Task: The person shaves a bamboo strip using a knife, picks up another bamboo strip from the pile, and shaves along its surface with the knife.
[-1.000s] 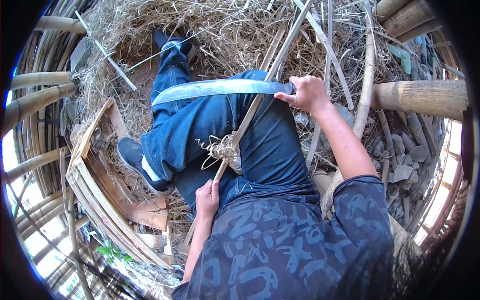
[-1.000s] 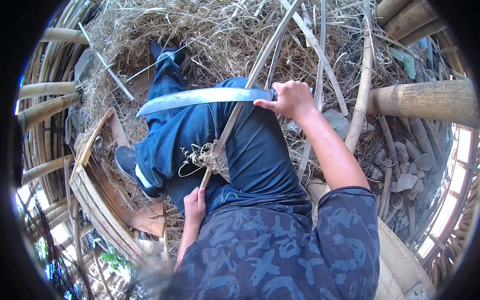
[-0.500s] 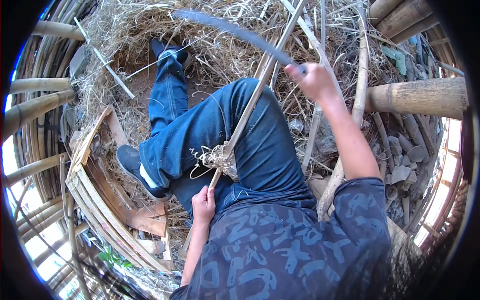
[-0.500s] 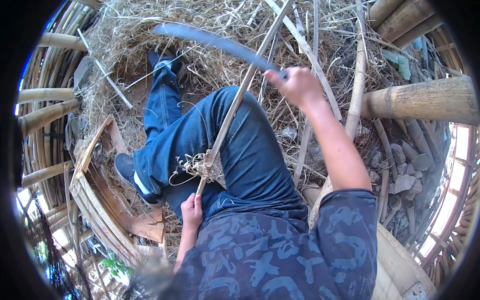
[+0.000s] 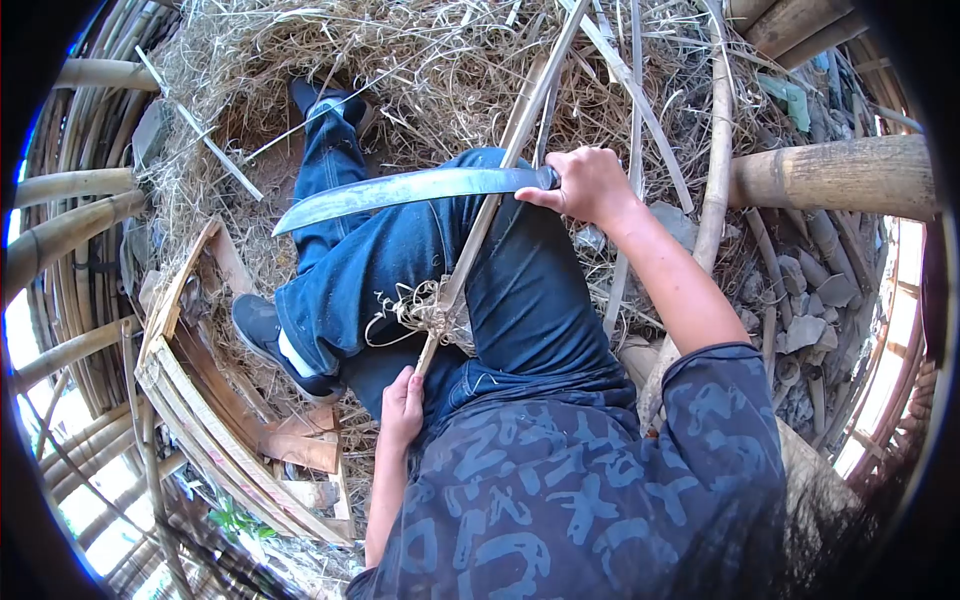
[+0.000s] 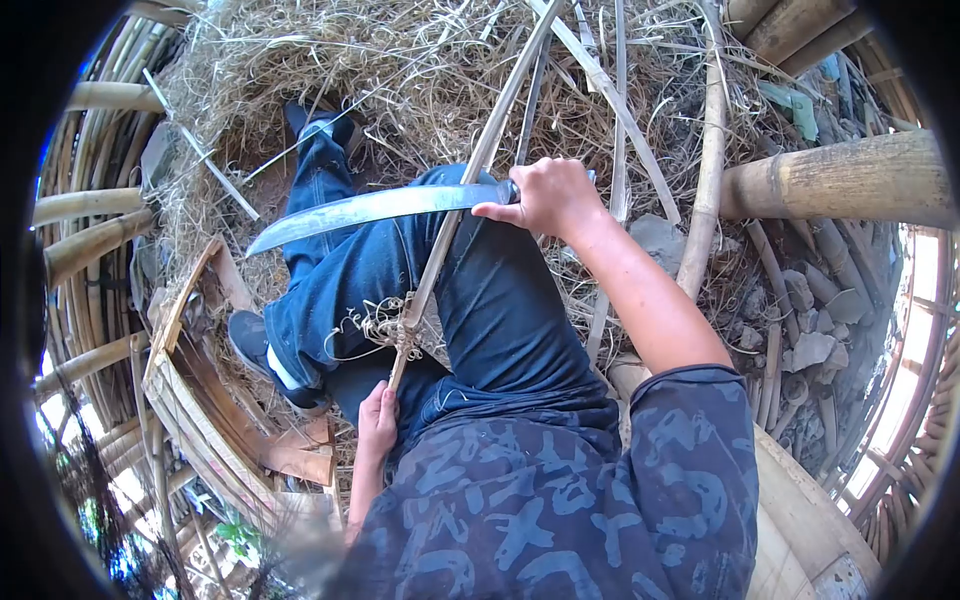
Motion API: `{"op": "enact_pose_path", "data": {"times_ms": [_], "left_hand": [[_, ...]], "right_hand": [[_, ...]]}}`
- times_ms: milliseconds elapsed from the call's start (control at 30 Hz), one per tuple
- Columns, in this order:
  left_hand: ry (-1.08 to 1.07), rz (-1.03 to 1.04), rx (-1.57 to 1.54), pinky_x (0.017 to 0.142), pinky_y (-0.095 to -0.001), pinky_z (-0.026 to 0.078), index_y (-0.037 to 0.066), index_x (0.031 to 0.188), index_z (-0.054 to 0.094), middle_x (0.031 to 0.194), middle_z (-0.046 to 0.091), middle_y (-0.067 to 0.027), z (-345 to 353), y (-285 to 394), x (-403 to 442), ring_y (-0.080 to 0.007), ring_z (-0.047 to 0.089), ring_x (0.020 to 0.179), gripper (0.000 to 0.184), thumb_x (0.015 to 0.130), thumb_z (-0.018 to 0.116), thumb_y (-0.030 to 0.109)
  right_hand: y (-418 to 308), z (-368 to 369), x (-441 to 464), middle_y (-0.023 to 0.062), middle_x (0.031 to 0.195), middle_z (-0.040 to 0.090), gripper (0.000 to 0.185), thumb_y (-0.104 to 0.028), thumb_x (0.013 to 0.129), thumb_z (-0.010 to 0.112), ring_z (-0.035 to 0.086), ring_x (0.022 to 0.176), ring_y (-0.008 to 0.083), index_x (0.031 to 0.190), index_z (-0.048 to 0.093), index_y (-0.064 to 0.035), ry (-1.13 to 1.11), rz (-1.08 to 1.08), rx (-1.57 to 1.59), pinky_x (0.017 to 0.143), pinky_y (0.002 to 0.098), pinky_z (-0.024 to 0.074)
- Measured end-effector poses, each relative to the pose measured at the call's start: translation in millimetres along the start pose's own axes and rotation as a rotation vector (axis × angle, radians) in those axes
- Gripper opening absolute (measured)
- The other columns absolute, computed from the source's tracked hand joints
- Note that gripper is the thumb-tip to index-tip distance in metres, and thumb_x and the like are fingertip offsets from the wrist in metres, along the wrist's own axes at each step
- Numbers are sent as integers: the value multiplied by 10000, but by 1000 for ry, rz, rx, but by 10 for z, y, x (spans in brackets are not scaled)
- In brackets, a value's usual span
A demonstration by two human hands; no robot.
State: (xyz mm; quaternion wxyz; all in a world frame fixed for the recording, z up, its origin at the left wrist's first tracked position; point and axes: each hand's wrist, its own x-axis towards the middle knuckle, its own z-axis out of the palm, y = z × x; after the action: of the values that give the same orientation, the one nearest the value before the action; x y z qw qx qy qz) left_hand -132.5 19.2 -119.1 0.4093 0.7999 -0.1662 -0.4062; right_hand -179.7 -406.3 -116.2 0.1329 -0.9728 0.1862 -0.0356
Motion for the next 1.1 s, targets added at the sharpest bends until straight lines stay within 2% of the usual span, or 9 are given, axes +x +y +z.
{"op": "enact_pose_path", "data": {"times_ms": [133,400,533,567,600,667,767,900,1100], "left_hand": [[26,14,-12,464,-288,320,32,729,429,548,404,-10,24,-59,-11,-83,374,508,344,1026,466,203],[45,13,-42,466,-291,320,27,729,433,552,397,-22,41,-46,22,-91,362,512,346,1019,492,206],[66,25,-9,474,-308,312,18,735,429,562,357,-52,54,-86,-25,-111,328,526,332,1004,516,192],[72,24,-9,474,-308,312,18,735,429,562,357,-52,50,-106,-55,-111,328,526,332,1004,516,192],[69,29,-1,475,-314,311,17,736,428,568,347,-59,35,-133,-73,-117,322,529,327,999,521,188],[81,32,7,477,-320,309,15,737,427,575,338,-67,18,-132,-108,-123,316,532,323,994,527,183],[53,48,18,477,-321,308,17,736,426,578,333,-65,-8,-63,-67,-121,303,546,314,992,519,173],[35,27,-5,477,-323,308,18,734,424,574,330,-64,-10,-153,-61,-120,305,544,311,991,514,167],[64,33,20,474,-328,307,18,725,425,563,344,-71,-14,-208,-110,-126,322,526,310,989,507,159]], "right_hand": [[142,85,77,107,538,614,846,-885,754,397,675,529,224,613,617,-80,74,-10,-34,513,372,561],[267,131,183,162,540,606,839,-885,723,443,672,559,326,585,572,-67,147,-33,-27,503,430,543],[313,123,202,143,557,619,863,-900,722,419,668,538,300,599,583,-61,101,-35,-87,499,401,544],[388,64,227,114,553,617,868,-904,736,387,658,516,264,613,590,-69,-76,61,-2,501,373,543],[565,83,245,105,562,624,878,-904,752,350,660,524,246,639,607,-72,58,140,-36,478,350,533],[921,-223,355,127,598,647,910,-903,760,326,685,572,276,672,625,-48,-108,427,37,491,384,546],[992,-365,389,170,624,658,974,-904,763,307,706,631,312,735,665,1,57,372,-79,507,420,560],[723,-312,351,29,483,516,950,-860,812,302,587,447,141,787,690,7,-15,361,60,372,266,454],[179,-215,152,120,536,593,866,-876,775,374,641,509,252,625,593,-52,0,102,0,499,379,517]]}}
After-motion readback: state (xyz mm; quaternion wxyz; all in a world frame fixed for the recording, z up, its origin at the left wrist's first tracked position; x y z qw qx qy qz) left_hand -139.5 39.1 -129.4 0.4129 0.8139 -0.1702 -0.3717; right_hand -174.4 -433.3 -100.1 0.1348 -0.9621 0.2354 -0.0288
